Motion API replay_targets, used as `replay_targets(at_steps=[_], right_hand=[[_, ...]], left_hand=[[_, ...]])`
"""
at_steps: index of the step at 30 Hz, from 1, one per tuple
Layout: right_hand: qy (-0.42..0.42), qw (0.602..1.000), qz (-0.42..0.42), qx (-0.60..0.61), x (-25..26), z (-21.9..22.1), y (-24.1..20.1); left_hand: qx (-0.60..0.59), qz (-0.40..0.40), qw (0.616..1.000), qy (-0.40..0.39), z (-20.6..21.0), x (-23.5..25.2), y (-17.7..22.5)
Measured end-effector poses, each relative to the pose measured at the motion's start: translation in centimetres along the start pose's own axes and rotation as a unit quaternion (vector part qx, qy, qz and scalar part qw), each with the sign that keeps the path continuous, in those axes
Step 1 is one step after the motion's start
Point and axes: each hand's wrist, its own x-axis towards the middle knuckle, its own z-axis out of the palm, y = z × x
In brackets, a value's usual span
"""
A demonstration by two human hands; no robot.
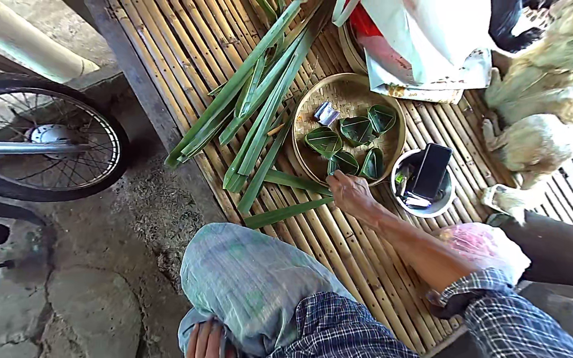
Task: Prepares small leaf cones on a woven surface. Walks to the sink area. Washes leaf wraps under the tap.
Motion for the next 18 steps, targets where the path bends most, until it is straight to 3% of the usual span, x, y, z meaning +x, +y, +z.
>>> replay_targets(at_steps=[3,6,10,13,15,18], right_hand=[[-0.012,1.000,-0.005,-0.008,0.4,-0.7,-0.5],[0.027,1.000,0.001,0.000,0.6,-0.7,-1.3],[0.028,1.000,0.014,-0.001,1.8,-0.1,-2.4],[0.102,0.994,-0.032,0.030,1.9,-0.6,-3.1],[0.135,0.986,-0.079,0.053,1.6,-0.8,-3.0],[0.090,0.986,-0.124,0.073,1.3,-0.2,-3.9]], left_hand=[[-0.062,0.081,0.989,0.108,-0.7,3.8,2.6],[-0.097,0.136,0.976,0.142,-0.4,6.5,6.6],[-0.109,0.239,0.962,0.072,2.5,8.5,11.4],[-0.089,0.313,0.945,0.025,4.1,10.5,13.3],[-0.060,0.316,0.947,0.010,4.6,12.8,14.1],[-0.006,0.265,0.964,0.002,5.0,17.3,14.4]])
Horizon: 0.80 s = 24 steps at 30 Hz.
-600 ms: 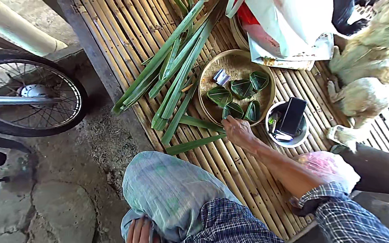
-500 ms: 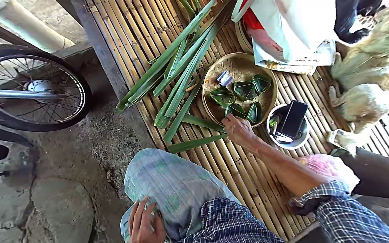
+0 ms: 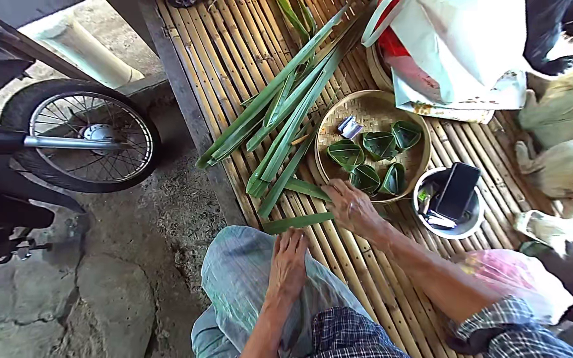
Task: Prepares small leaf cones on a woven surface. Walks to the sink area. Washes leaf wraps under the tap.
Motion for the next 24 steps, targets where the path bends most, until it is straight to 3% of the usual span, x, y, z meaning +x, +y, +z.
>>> replay_targets(at_steps=[5,7,10,16,18,21,23,24], right_hand=[[-0.229,0.964,0.135,-0.021,1.9,1.3,-2.6],[-0.232,0.959,0.157,-0.029,2.3,2.3,-2.5],[-0.166,0.977,0.131,-0.027,1.5,3.8,-2.9],[-0.328,0.937,0.111,0.043,2.8,0.9,-4.2],[-0.244,0.963,0.095,0.058,5.7,-1.4,-3.2],[-0.010,0.999,0.047,0.008,12.2,-1.4,-0.6],[0.031,0.999,0.021,-0.035,17.4,-0.9,0.9],[0.007,0.999,0.012,-0.053,19.5,-0.8,1.3]], left_hand=[[0.078,-0.047,0.996,-0.011,0.0,4.7,-3.0],[0.096,-0.048,0.994,-0.018,0.0,5.2,-3.9],[0.081,-0.045,0.996,-0.014,0.0,5.5,-5.2],[0.085,-0.007,0.996,-0.026,0.9,6.1,-5.8],[0.088,0.013,0.996,-0.016,1.9,5.9,-5.8],[0.089,0.023,0.995,-0.035,2.5,5.6,-6.0],[0.086,0.022,0.995,-0.046,2.4,5.5,-6.3],[0.084,0.020,0.995,-0.049,2.3,5.5,-6.4]])
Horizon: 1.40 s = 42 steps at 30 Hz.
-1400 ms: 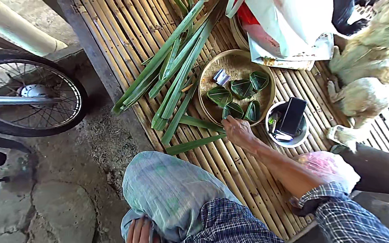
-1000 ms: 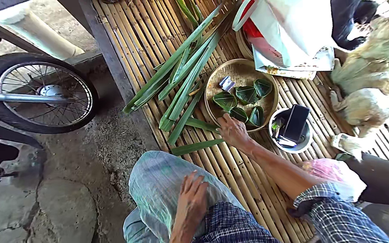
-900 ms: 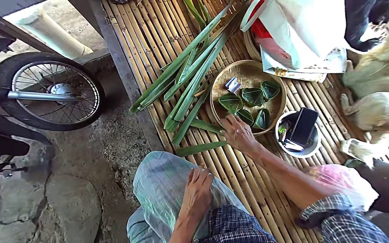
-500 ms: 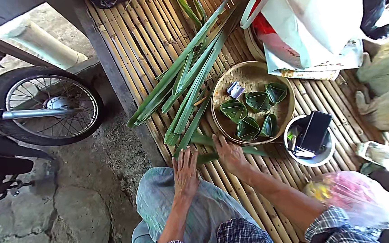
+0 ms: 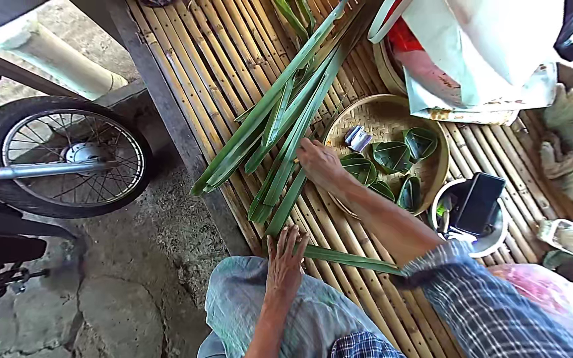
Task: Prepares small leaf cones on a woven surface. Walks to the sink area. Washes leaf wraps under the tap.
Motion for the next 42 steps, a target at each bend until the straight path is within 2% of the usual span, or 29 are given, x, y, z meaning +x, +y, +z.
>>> replay_targets(at_steps=[3,6,7,10,13,17,20,22,23,24,27,28,29,31,35,38,42], right_hand=[[-0.089,0.995,-0.032,-0.044,3.1,0.3,0.4],[-0.127,0.988,-0.055,-0.074,2.8,-0.1,-0.5],[-0.117,0.988,-0.061,-0.076,2.5,0.2,-0.7],[-0.031,0.995,-0.072,-0.059,1.0,1.1,-0.1],[0.121,0.988,-0.089,-0.019,-1.9,0.7,0.5],[0.259,0.950,-0.121,0.122,-5.8,-2.9,0.3],[0.344,0.901,-0.085,0.251,-8.5,-5.7,0.6],[0.386,0.847,-0.030,0.364,-10.9,-8.1,0.9],[0.399,0.802,0.006,0.443,-12.4,-9.2,1.1],[0.408,0.740,0.042,0.533,-14.1,-10.1,1.6],[0.404,0.514,0.116,0.748,-19.3,-11.5,3.4],[0.385,0.469,0.132,0.784,-21.2,-11.6,3.8],[0.360,0.450,0.141,0.805,-23.3,-11.5,4.3],[0.331,0.452,0.132,0.818,-27.1,-11.2,5.8],[0.378,0.506,0.130,0.764,-32.0,-12.4,8.3],[0.416,0.501,0.113,0.750,-33.3,-13.7,9.3],[0.388,0.504,0.119,0.763,-33.5,-13.4,8.7]], left_hand=[[-0.002,-0.004,1.000,0.011,0.0,0.0,-0.1],[-0.001,-0.004,1.000,0.020,0.3,-0.1,-0.1],[-0.002,-0.001,1.000,0.024,0.3,0.0,-0.3],[-0.002,0.007,1.000,0.021,0.2,-0.2,-0.4],[-0.014,0.019,0.999,0.037,0.5,-0.5,-0.4],[-0.021,0.033,0.996,0.077,0.7,-0.8,-0.4],[-0.005,0.050,0.995,0.091,0.4,-1.0,-0.1],[0.013,0.063,0.993,0.100,0.1,-1.1,0.0],[0.022,0.067,0.993,0.098,0.0,-1.1,0.0],[0.025,0.069,0.993,0.096,-0.1,-1.2,0.1],[0.023,0.055,0.994,0.094,-0.6,-1.2,0.4],[0.018,0.045,0.994,0.097,-0.8,-1.4,0.4],[0.012,0.035,0.994,0.102,-1.1,-1.5,0.5],[-0.003,0.012,0.993,0.121,-1.9,-1.8,0.7],[-0.063,-0.077,0.988,0.119,-5.5,-1.4,0.4],[-0.082,-0.128,0.982,0.112,-10.0,1.6,-0.3],[-0.095,-0.147,0.976,0.133,-15.9,6.5,-1.6]])
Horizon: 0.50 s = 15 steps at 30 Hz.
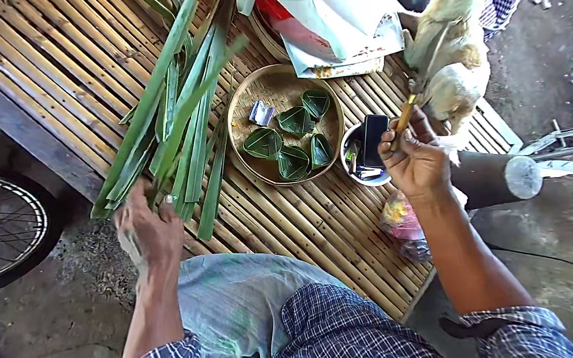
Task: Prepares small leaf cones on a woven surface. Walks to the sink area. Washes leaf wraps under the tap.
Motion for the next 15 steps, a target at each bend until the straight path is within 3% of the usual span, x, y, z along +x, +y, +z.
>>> replay_targets(at_steps=[3,6,11,15], right_hand=[[0.023,0.998,0.056,-0.031,-1.3,-0.6,1.5],[0.104,0.984,0.117,-0.086,-2.8,-1.9,2.8],[0.183,0.949,0.220,-0.131,-4.9,-3.7,5.7],[0.177,0.927,0.253,-0.211,-5.0,-3.0,7.6]], left_hand=[[0.000,0.046,0.999,0.021,-1.2,0.7,-0.4],[-0.007,0.072,0.997,-0.018,-0.4,-3.5,-2.7],[0.006,-0.028,0.992,-0.124,4.8,-16.4,-8.1],[-0.005,-0.062,0.997,-0.047,5.2,-21.1,-7.8]])
